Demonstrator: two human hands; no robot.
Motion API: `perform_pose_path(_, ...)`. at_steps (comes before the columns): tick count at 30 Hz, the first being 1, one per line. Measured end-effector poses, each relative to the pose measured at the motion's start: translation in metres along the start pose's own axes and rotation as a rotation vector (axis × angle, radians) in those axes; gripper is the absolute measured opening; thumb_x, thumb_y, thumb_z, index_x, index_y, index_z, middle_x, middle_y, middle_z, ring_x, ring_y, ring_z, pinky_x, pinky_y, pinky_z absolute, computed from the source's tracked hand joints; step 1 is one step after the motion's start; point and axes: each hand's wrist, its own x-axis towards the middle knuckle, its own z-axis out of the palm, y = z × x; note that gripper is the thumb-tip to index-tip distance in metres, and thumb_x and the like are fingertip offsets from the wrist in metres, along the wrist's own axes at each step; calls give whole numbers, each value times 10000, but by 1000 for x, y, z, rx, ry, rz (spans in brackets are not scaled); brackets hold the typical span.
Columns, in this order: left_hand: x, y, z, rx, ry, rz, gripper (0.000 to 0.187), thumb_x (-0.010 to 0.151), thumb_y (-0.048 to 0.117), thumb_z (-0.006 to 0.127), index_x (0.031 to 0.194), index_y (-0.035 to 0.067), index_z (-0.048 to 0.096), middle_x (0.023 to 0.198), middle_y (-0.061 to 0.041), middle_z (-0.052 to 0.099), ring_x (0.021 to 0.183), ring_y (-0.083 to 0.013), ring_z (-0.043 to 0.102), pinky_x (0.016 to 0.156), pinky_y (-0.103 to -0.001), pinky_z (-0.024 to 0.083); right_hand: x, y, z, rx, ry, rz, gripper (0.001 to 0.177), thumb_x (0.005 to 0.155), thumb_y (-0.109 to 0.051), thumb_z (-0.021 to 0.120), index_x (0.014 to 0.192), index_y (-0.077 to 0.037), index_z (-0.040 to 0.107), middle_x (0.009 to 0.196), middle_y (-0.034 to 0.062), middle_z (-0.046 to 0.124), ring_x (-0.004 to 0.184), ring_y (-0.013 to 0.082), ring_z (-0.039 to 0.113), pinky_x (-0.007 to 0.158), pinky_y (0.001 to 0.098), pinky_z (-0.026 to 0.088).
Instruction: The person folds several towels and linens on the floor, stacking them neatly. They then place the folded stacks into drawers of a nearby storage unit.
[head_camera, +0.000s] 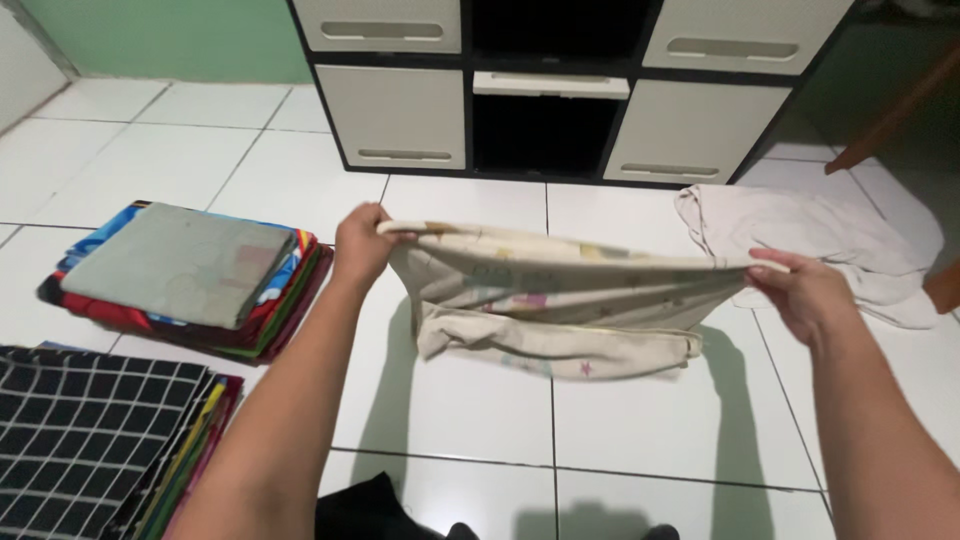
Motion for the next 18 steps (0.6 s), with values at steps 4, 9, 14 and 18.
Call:
perform_pose_path(4,0,34,-44,187,32,278,289,730,67,860,838,-6,602,907,-168,625,858,-380,625,748,-459,505,-72,-59,7,-124,32,-80,231,966,-42,619,1168,-37,732,1187,169,708,1052,187,668,945,220,531)
perform_pose_path(9,-5,71,-77,225,84,264,314,720,118,882,863,9,624,933,-163,644,878,-399,628,744,-480,500,-110,-94,6,-144,-3,-238,151,964,-76,703,1090,4,732,1113,160,736,1078,202,705,974,258,541)
perform_pose_path(14,-14,86,-89,196,65,194,341,706,157,901,877,11,644,925,-171,673,869,-394,641,739,-472,506,-107,-91,-3,-511,94,-358,113,941,-51,734,1036,8,749,986,174,740,892,214,712,836,323,571)
perform_pose_path(18,-14,87,-94,171,-24,158,344,712,158,890,851,-4,620,928,-168,681,847,-376,659,742,-461,518,-95,-79,-12,-415,176,-403,67,970,-53,692,1005,-13,733,960,122,734,826,179,698,724,298,562)
